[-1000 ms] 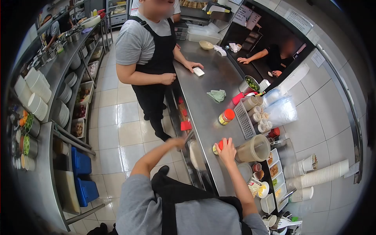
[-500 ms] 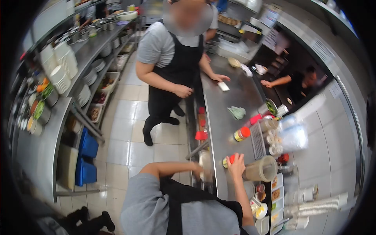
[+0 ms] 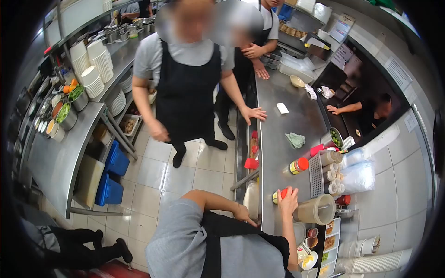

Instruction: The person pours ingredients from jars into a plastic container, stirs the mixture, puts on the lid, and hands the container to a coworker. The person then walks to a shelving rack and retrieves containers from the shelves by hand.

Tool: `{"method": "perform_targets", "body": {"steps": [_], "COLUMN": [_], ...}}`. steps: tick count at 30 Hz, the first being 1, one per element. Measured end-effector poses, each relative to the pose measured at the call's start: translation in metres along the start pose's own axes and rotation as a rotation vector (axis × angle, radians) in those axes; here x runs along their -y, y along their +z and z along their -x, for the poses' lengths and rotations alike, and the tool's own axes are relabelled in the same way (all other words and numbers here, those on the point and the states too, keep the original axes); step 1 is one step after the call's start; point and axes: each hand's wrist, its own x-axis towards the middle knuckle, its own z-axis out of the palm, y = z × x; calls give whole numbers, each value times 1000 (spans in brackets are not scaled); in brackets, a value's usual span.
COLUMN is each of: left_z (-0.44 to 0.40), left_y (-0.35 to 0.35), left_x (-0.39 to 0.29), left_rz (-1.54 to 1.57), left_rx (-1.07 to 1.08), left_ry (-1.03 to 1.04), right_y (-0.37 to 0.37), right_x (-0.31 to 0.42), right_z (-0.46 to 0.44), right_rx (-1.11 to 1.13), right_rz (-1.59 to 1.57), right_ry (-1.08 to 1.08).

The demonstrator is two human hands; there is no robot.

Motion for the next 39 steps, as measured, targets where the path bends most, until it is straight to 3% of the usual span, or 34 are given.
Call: {"method": "perform_targets", "body": {"steps": [1,3,5,6,7,8,12,14,15,18,20,22,24,27,39], "left_z": [2,-3,35,71,81,85,35,4,-4,-30,-28,-24,-4,10,-23], "left_y": [-3,31,13,-28,-23,-27,11,33,35,47,36,51,13,-11,31], "left_x": [-6,93,160,147,165,168,138,83,53,38,68,127,132,129,107], "left_rz": [21,50,338,179,-4,-93,-117,-104,-110,-194,-181,-129,-220,-215,-155], "left_rx": [-2,69,-256,-312,-429,-380,84,115,13,66,169,132,162,217,353], "left_ry": [10,-482,-979,-964,-1031,-1038,-507,-92,186,170,-124,-355,-441,-465,-432], "right_y": [0,0,-1,-1,0,1,4,5,5,7,8,8,8,9,6], "right_x": [0,-1,0,0,0,0,-1,1,1,-1,-1,-1,0,2,9], "right_z": [0,3,1,1,2,2,1,3,3,2,2,2,2,3,0], "right_rx": [-5,-8,-9,0,-17,-31,-73,-80,-86,-88,-92,-104,-117,-129,-145], "right_rz": [4,4,-1,-1,-2,-2,-5,-11,-10,-3,-5,-7,2,15,-14], "right_ry": [-7,-3,13,31,36,36,39,48,52,61,66,66,78,94,161]}}
